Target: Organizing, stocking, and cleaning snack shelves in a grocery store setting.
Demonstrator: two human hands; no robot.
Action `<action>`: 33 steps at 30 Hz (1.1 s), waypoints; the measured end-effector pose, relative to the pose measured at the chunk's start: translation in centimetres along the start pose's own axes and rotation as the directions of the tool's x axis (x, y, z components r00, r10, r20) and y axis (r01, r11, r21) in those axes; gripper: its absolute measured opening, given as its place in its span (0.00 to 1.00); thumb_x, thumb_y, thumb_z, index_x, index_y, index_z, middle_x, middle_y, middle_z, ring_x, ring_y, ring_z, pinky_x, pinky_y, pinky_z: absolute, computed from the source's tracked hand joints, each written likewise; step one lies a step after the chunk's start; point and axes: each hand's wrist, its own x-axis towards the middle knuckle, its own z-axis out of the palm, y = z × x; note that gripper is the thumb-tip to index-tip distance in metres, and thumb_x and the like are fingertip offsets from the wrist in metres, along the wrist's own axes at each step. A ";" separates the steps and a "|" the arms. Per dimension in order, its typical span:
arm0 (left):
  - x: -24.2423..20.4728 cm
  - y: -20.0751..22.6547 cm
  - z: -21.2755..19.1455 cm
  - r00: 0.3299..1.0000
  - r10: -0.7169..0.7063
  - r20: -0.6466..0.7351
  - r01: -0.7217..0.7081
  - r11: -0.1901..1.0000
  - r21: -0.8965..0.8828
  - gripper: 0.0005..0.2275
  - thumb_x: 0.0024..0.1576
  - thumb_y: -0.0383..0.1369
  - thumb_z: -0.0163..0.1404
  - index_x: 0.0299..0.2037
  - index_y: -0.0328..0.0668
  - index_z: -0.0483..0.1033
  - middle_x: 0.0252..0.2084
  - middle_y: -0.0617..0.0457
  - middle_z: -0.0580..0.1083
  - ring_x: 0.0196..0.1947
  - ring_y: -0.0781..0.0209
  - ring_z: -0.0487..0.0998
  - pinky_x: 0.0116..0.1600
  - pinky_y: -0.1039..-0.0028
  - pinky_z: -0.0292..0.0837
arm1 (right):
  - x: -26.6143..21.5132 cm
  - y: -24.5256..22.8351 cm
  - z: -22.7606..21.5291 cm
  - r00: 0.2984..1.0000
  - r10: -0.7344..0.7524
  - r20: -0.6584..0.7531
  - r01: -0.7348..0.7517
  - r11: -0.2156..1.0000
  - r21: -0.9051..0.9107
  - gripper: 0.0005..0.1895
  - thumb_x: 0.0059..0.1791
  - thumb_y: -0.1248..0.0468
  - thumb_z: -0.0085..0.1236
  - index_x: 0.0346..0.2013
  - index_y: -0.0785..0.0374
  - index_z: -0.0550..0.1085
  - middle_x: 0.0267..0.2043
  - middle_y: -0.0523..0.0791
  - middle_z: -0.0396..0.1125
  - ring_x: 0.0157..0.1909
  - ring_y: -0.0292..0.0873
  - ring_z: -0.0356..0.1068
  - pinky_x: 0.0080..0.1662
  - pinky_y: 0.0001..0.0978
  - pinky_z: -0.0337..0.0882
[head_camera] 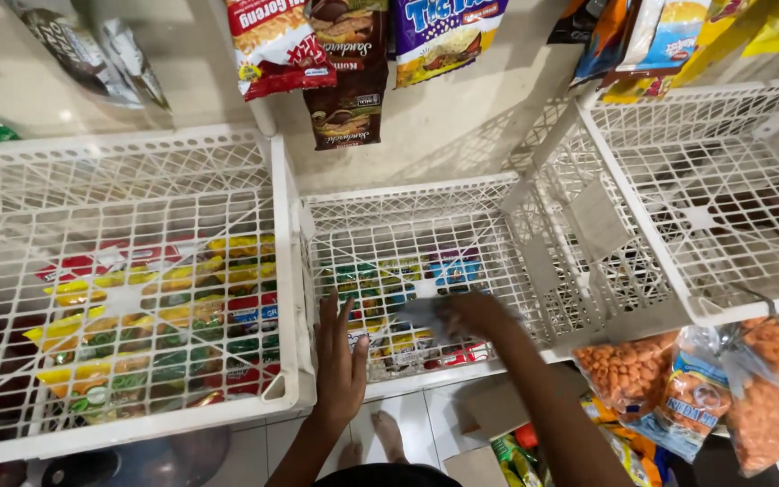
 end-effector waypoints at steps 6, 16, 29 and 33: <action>0.1 -0.1 0.3 0.999 -0.036 -0.008 0.035 0.997 -0.067 0.24 0.69 0.44 0.32 0.75 0.47 0.53 0.81 0.47 0.46 0.81 0.42 0.41 0.77 0.42 0.33 | -3.4 -3.0 -0.6 0.981 0.187 0.055 -0.193 0.968 0.160 0.22 0.39 0.49 0.70 0.45 0.50 0.81 0.48 0.46 0.77 0.48 0.49 0.77 0.51 0.45 0.76; 0.0 -0.7 0.5 0.997 -0.071 -0.017 0.069 0.991 -0.118 0.24 0.69 0.44 0.33 0.74 0.46 0.56 0.80 0.46 0.49 0.81 0.40 0.41 0.76 0.39 0.29 | 3.9 -15.2 2.4 0.978 -0.136 0.159 0.081 0.947 0.310 0.17 0.52 0.55 0.52 0.48 0.62 0.78 0.51 0.57 0.74 0.50 0.58 0.75 0.53 0.50 0.73; 0.5 -1.2 1.6 0.892 -0.131 0.434 0.022 0.969 0.246 0.28 0.65 0.48 0.41 0.74 0.46 0.55 0.79 0.44 0.46 0.78 0.43 0.43 0.74 0.44 0.43 | -10.7 -8.6 -10.0 0.838 0.520 -0.167 -0.521 0.853 0.042 0.18 0.52 0.51 0.56 0.56 0.44 0.77 0.56 0.45 0.72 0.55 0.60 0.69 0.55 0.59 0.71; -0.5 3.4 -2.1 0.981 -0.053 0.185 0.117 0.928 -0.353 0.26 0.64 0.47 0.42 0.70 0.45 0.62 0.78 0.45 0.55 0.79 0.46 0.54 0.67 0.55 0.68 | -14.3 -16.0 -8.8 0.918 0.327 -0.224 -0.194 0.864 0.465 0.32 0.49 0.69 0.51 0.67 0.42 0.67 0.55 0.42 0.74 0.42 0.44 0.81 0.51 0.45 0.78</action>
